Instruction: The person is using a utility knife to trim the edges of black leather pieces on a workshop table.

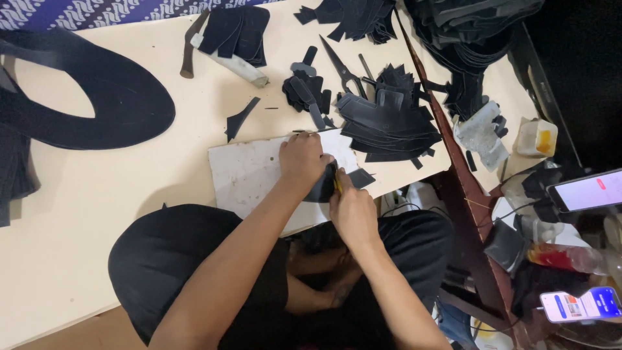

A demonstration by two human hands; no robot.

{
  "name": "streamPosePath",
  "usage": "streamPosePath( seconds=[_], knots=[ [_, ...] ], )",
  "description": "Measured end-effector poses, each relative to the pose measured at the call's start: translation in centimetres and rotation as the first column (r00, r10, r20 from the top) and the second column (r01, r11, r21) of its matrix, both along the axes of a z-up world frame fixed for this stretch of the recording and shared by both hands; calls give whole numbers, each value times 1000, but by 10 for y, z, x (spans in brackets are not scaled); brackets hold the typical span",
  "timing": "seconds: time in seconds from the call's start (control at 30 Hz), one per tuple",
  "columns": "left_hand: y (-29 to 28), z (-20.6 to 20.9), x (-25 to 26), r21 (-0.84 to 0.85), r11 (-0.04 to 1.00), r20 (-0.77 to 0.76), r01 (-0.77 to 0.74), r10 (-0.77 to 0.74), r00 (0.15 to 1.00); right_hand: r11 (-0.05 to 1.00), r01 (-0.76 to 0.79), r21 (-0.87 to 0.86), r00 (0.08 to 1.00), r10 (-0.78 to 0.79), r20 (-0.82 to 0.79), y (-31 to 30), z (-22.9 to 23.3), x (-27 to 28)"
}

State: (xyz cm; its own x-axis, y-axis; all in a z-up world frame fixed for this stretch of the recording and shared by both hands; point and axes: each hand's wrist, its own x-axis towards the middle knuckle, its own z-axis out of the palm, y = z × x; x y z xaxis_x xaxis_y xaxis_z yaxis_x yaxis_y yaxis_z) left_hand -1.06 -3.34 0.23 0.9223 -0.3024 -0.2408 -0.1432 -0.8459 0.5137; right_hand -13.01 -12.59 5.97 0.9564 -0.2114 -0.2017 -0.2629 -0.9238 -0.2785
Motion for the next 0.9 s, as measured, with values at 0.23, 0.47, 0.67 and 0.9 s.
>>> streamPosePath(
  seconds=[0.23,0.47,0.67,0.9],
  knots=[
    [-1,0,0,7,1000,10,-2,2,1000,1000,-10,-4,1000,10,-24,9,15,-7],
    [0,6,0,5,1000,13,-10,10,1000,1000,-10,7,999,10,-34,8,13,-14],
    [2,11,0,7,1000,2,-3,3,1000,1000,-1,8,999,1,-32,15,21,-20],
    [10,10,3,-81,993,-70,91,-97,993,981,83,173,997,-80,-22,-15,-4,-22]
  ],
)
